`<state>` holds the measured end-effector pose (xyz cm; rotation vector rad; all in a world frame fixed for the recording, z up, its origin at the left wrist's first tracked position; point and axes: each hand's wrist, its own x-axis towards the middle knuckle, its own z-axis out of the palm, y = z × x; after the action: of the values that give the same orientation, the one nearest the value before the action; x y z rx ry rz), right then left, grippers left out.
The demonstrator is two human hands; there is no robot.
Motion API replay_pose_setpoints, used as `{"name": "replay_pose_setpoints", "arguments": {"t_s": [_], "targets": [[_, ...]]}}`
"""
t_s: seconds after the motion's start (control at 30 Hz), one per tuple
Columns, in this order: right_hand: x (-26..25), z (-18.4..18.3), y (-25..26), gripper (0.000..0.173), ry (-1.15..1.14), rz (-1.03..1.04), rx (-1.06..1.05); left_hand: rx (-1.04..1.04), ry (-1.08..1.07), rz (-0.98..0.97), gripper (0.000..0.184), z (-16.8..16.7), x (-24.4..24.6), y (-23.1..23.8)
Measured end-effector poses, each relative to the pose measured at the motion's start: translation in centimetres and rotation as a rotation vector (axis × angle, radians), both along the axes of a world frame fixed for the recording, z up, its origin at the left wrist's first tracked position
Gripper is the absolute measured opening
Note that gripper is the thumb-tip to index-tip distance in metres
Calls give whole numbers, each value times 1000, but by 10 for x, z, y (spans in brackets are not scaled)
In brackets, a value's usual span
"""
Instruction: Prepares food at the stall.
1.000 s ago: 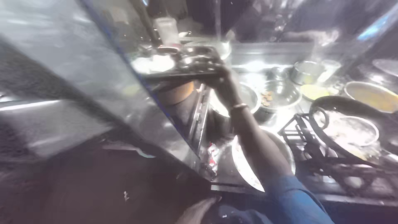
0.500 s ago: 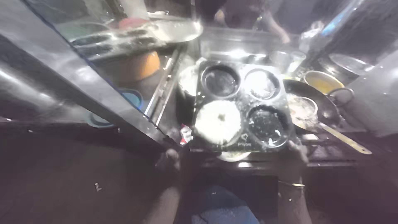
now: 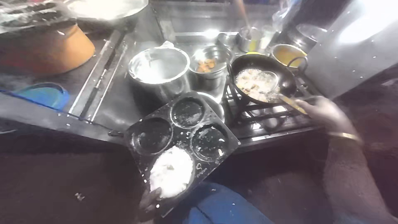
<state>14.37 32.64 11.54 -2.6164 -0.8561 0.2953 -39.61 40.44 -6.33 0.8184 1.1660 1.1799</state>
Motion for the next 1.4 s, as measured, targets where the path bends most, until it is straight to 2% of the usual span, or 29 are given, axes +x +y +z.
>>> {"name": "replay_pose_setpoints", "arguments": {"t_s": [0.07,0.13,0.2,0.3,0.37,0.4,0.43,0.47,0.5,0.57,0.63,0.7,0.77,0.83,0.97,1.03,1.1,1.2,1.33,1.4], "targets": [[23,-13,25,45,281,44,-138,-26,-15,-42,35,-2,-9,3],[25,-9,38,34,408,-6,-135,-74,24,-49,31,10,-10,9],[22,0,39,31,288,-32,-178,-117,98,-52,28,15,-14,10],[20,18,34,28,-90,-3,-315,-143,163,-19,20,0,-30,23],[15,21,32,33,-262,-10,-374,-109,239,25,11,-10,-36,28],[10,20,32,35,-327,-9,-394,-111,348,17,12,-12,-39,31],[3,21,33,35,-364,-17,-409,-197,515,-18,17,-3,-37,35],[-3,23,34,35,-387,-35,-416,-317,686,-102,27,8,-34,43],[-8,25,35,37,-401,-60,-420,-410,763,-199,35,14,-36,52],[-16,27,37,45,-404,-105,-399,-358,688,-259,36,0,-53,63],[-20,27,40,56,-415,-142,-397,-146,349,-197,23,-15,-59,68],[-19,21,44,54,-405,-147,-423,-18,146,-227,22,-21,-59,75],[-8,13,48,46,-300,-133,-435,69,104,-284,33,-23,-60,83],[3,6,57,39,-104,-103,-418,-14,73,-261,24,-30,-60,93],[-44,22,76,35,310,-145,-324,-165,54,-287,28,-31,-63,107],[-61,27,80,35,471,-162,-226,-184,36,-334,31,-26,-65,109],[-62,24,82,36,603,-141,-147,-228,93,-429,41,-25,-70,115],[-54,6,77,33,850,-124,95,-354,156,-428,36,-25,-69,119],[-66,-2,65,37,1145,-56,384,-225,178,-376,43,-19,-68,115],[-71,-4,64,36,1221,-78,472,-179,149,-351,32,-17,-67,112]]}}
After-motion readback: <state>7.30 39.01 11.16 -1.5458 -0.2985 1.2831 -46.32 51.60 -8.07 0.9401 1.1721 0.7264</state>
